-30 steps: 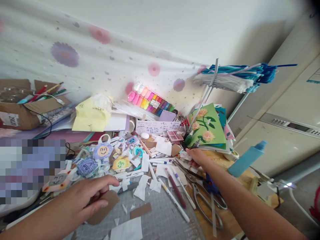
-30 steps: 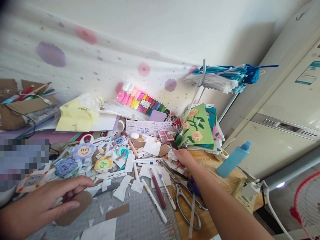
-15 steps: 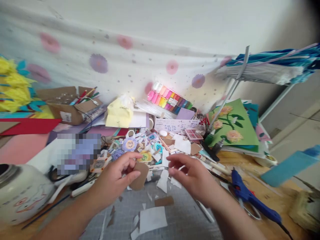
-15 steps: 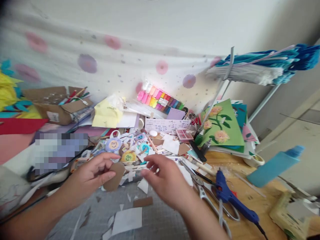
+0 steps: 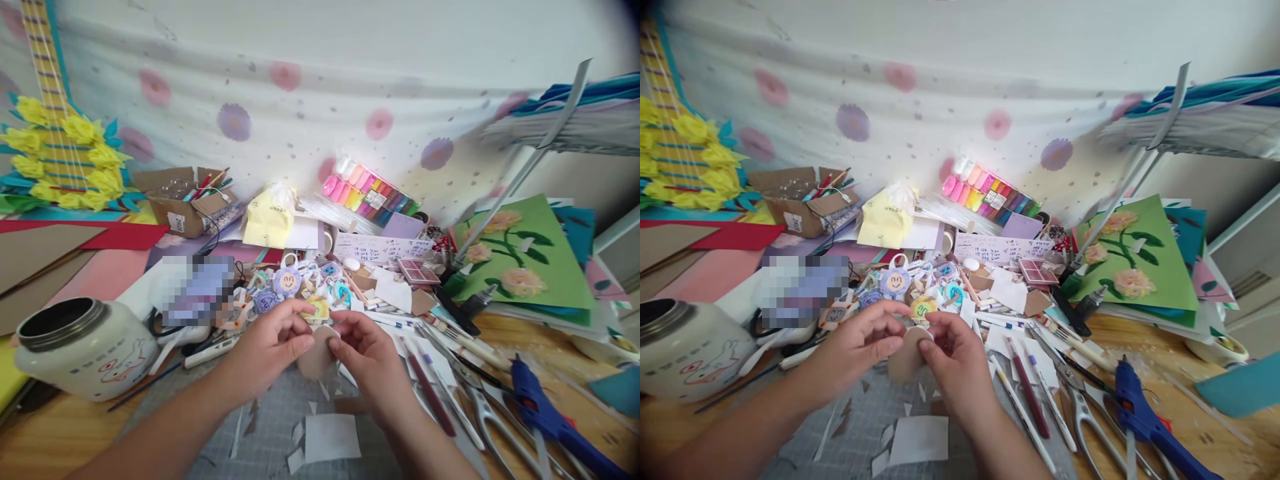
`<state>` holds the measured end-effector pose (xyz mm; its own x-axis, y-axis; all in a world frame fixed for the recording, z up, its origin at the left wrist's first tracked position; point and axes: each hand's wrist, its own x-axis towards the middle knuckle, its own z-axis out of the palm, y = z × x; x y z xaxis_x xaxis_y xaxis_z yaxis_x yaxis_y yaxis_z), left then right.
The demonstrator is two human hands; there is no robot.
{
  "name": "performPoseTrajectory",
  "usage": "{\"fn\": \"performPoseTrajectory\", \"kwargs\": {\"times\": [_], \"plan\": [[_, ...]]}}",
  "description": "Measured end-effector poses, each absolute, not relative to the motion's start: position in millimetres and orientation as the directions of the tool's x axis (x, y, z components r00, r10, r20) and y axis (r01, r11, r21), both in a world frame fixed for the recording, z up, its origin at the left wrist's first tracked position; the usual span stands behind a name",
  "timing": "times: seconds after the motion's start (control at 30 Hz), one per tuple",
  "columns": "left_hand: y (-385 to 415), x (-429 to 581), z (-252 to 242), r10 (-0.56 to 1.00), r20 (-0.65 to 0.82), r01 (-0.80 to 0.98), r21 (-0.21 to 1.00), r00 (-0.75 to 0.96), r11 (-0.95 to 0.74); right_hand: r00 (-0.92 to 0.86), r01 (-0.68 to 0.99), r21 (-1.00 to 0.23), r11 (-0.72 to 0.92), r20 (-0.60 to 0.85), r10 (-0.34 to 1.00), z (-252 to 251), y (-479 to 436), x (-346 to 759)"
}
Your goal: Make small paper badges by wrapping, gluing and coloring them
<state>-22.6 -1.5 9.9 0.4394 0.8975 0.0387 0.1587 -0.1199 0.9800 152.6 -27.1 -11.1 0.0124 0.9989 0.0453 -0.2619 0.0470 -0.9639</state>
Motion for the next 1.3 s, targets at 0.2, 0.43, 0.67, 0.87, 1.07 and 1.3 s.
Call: {"fn": "performPoseTrajectory", "kwargs": {"times": [0.2,0.43,0.67,0.87,1.07,1.3], "plan": [[-2.2,-19.8,5.7,0.863,-0.149,0.017,0.987,0.482,0.161,0.086,-0.257,-0.96,0.108,0.089,0.992,-12.7,-28.4,158.8],[-7.1,-10.5,4.0,0.851,-0.221,0.04,0.972,0.477,0.23,0.108,-0.204,-0.97,0.133,0.113,0.988,-13.5,-27.0,160.2],[-5.2,-11.0,5.9,0.932,-0.135,-0.043,0.986,0.335,0.159,-0.11,-0.317,-0.948,0.002,0.038,0.993,-19.9,-31.2,152.9],[-5.7,-10.3,6.1,0.959,-0.114,-0.082,0.987,0.261,0.14,-0.01,-0.22,-0.975,0.008,0.01,1.0,-17.1,-32.4,142.5],[-2.7,-13.7,8.4,0.974,-0.1,-0.085,0.989,0.201,0.119,-0.133,-0.121,-0.993,0.008,0.024,0.991,-18.5,-33.6,152.5],[-4.0,-17.9,17.7,0.946,-0.044,0.245,0.969,0.32,-0.038,0.014,-0.17,-0.978,0.118,0.117,0.993,-22.1,-32.6,154.8]]}}
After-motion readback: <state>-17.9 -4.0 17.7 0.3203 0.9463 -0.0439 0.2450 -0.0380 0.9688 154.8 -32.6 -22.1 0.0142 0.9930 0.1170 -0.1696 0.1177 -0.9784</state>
